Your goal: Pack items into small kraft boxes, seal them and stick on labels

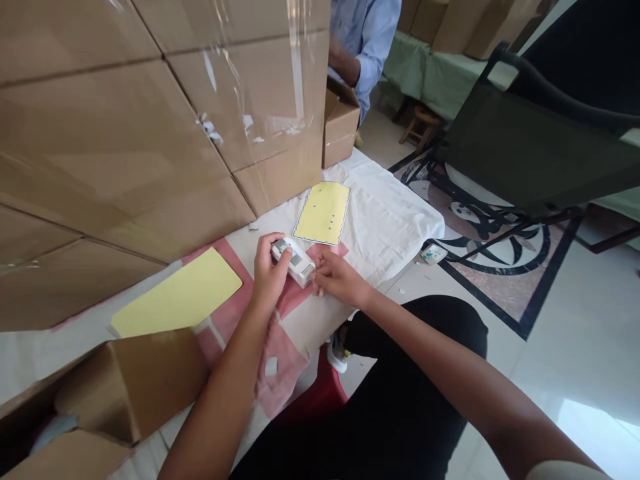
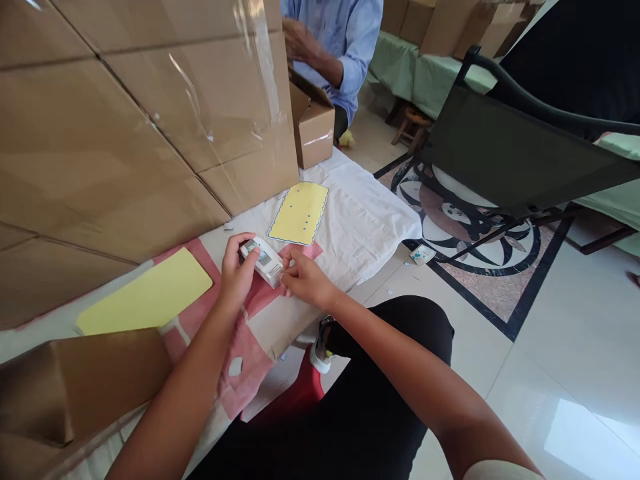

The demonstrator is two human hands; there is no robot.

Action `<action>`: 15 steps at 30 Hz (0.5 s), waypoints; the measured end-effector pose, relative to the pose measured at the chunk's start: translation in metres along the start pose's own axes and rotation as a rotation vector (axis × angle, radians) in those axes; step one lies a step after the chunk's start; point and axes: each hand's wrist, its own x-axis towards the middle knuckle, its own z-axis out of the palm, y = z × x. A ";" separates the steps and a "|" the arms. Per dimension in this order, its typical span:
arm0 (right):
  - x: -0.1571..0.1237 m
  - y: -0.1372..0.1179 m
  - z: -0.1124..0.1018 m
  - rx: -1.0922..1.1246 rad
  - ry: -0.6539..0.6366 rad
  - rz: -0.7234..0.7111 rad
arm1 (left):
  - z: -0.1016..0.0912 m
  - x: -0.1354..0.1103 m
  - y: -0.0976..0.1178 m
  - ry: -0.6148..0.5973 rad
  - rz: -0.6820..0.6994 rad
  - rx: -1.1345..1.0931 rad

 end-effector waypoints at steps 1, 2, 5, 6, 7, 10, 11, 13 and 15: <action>0.001 0.003 0.000 -0.035 0.010 -0.011 | 0.000 0.000 -0.001 0.001 -0.012 -0.002; 0.001 0.005 -0.001 -0.059 0.020 -0.020 | 0.000 0.000 -0.001 0.002 -0.020 -0.001; 0.002 0.012 -0.003 -0.042 0.032 -0.015 | 0.001 0.001 -0.003 -0.002 -0.015 0.017; 0.002 0.012 -0.004 -0.028 0.033 -0.013 | 0.001 0.001 -0.004 -0.002 -0.006 0.026; 0.003 0.011 -0.003 -0.019 0.033 -0.018 | 0.001 0.001 -0.003 0.004 0.008 0.037; 0.001 0.000 0.003 -0.014 0.022 -0.095 | -0.001 -0.002 0.007 0.088 0.077 0.073; 0.000 -0.007 0.007 -0.013 0.017 -0.131 | -0.002 -0.005 0.014 0.132 0.111 0.082; -0.004 -0.024 0.016 -0.012 -0.005 -0.216 | -0.005 -0.015 0.031 0.195 0.177 0.086; -0.012 -0.042 0.025 -0.042 -0.036 -0.337 | -0.009 -0.032 0.051 0.194 0.216 0.075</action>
